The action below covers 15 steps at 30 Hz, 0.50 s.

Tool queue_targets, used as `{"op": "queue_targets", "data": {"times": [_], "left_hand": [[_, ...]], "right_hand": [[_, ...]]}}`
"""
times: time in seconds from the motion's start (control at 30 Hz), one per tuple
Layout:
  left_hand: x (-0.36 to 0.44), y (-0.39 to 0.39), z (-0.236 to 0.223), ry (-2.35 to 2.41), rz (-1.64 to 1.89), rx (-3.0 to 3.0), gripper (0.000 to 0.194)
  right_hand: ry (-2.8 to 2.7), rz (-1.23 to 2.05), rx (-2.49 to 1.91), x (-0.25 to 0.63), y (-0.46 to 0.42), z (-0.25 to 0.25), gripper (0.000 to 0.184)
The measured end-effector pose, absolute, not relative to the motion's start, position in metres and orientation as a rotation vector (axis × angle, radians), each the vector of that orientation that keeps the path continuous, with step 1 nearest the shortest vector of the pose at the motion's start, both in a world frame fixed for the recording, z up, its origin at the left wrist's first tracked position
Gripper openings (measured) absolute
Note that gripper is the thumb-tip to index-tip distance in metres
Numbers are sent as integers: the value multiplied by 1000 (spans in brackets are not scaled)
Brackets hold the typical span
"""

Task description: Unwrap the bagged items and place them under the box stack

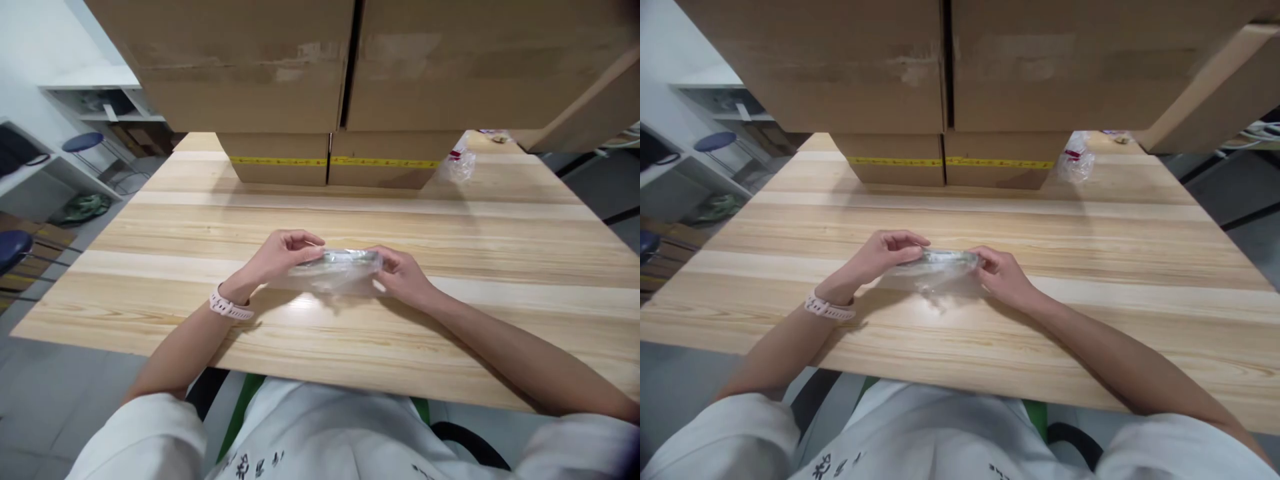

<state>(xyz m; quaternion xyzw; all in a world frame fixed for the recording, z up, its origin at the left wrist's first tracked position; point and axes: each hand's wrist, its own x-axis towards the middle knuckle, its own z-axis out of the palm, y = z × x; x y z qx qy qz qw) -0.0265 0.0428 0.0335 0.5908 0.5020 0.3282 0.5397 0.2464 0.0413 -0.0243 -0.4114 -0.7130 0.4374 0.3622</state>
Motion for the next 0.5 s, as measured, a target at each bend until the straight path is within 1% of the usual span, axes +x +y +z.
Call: {"op": "queue_targets", "data": {"times": [0.1, 0.13, 0.2, 0.23, 0.33, 0.4, 0.47, 0.5], "left_hand": [[-33, 50, 28, 1260, 1027, 1221, 54], [-34, 51, 27, 1282, 1105, 1209, 53], [-36, 50, 23, 1350, 1206, 1290, 46], [-36, 49, 22, 1386, 1222, 1356, 43], [-33, 44, 16, 1460, 1186, 1557, 33], [-27, 39, 12, 1492, 1137, 1733, 22], [-20, 33, 8, 1505, 1071, 1919, 14], [-17, 30, 6, 1493, 1028, 1990, 14]], "right_hand": [[-1612, 1281, -1184, 235, 54, -32, 45], [-1586, 1258, -1229, 235, 58, -34, 47], [-1599, 1075, -1302, 237, 64, -37, 42], [-1620, 939, -1319, 240, 66, -37, 40], [-1706, 604, -1280, 246, 63, -36, 47], [-1863, 520, -1156, 244, 57, -35, 49], [-2049, 504, -999, 237, 49, -35, 60], [-2120, 504, -949, 233, 46, -35, 66]]}}
